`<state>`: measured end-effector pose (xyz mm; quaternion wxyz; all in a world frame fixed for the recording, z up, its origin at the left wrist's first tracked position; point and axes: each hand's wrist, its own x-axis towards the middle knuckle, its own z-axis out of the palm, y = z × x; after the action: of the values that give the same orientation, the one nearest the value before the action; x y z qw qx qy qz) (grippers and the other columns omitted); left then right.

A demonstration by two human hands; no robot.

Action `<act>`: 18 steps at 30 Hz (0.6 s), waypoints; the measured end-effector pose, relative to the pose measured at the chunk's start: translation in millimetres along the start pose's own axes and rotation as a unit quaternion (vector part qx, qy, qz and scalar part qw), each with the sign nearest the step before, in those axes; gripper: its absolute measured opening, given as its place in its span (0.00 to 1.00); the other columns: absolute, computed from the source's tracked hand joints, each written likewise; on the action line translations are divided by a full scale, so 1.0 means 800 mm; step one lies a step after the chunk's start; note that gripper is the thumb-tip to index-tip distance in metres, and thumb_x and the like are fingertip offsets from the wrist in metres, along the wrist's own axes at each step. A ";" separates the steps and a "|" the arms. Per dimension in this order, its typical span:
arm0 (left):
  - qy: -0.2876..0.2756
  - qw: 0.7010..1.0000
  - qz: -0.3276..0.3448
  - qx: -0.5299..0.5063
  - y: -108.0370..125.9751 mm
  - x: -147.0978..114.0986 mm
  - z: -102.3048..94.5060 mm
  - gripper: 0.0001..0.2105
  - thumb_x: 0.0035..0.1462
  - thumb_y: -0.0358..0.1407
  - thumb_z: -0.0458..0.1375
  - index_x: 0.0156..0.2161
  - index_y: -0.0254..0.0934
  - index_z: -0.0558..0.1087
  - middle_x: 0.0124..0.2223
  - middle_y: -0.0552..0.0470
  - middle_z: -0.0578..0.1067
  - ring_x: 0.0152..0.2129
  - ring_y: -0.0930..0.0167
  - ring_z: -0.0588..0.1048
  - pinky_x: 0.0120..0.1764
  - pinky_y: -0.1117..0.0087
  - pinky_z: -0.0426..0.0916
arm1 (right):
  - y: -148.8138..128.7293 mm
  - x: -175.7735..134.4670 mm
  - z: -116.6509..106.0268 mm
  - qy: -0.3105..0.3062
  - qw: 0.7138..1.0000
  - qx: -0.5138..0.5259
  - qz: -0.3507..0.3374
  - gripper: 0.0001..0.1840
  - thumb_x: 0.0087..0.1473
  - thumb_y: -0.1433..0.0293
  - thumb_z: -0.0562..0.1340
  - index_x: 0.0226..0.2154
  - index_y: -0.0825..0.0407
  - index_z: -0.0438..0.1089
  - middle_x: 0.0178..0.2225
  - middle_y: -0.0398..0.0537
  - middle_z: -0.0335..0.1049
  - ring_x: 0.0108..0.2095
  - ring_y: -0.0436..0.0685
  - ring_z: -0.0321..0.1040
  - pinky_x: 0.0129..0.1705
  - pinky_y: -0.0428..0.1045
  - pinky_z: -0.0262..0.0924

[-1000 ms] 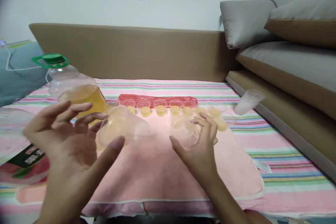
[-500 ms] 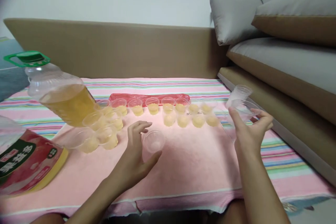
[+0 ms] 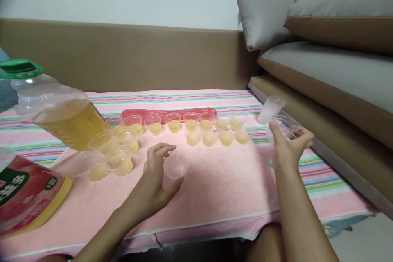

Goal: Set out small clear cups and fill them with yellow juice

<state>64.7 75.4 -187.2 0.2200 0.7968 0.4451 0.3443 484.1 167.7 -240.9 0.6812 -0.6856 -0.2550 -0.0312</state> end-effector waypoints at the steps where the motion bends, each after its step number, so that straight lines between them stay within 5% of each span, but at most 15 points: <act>1: -0.004 1.000 0.002 0.004 0.000 0.000 -0.001 0.34 0.61 0.30 0.61 0.66 0.53 0.51 0.62 0.43 0.56 0.64 0.52 0.59 0.61 0.35 0.64 | 0.001 0.003 0.000 0.008 1.000 -0.004 0.023 0.45 0.31 0.48 0.76 0.45 0.45 0.54 0.54 0.51 0.50 0.54 0.65 0.60 0.60 0.62 0.61; 8: -0.021 1.000 0.000 0.016 0.001 -0.001 -0.001 0.34 0.62 0.30 0.59 0.67 0.56 0.49 0.63 0.43 0.54 0.64 0.51 0.60 0.61 0.33 0.61 | 0.005 0.018 -0.002 0.025 0.989 -0.067 0.129 0.41 0.35 0.71 0.80 0.42 0.45 0.53 0.48 0.48 0.49 0.51 0.63 0.58 0.58 0.59 0.58; 18: -0.033 0.999 -0.003 0.038 0.003 -0.002 -0.003 0.35 0.63 0.31 0.58 0.67 0.54 0.46 0.64 0.40 0.54 0.68 0.48 0.55 0.61 0.28 0.56 | 0.012 0.026 0.002 -0.008 0.983 -0.124 0.138 0.38 0.39 0.70 0.81 0.47 0.44 0.60 0.44 0.45 0.44 0.53 0.66 0.54 0.61 0.59 0.50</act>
<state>63.5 73.2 -184.5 0.2051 0.8140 0.4530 0.3003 505.1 176.4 -241.8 0.5866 -0.7936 -0.1572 0.0372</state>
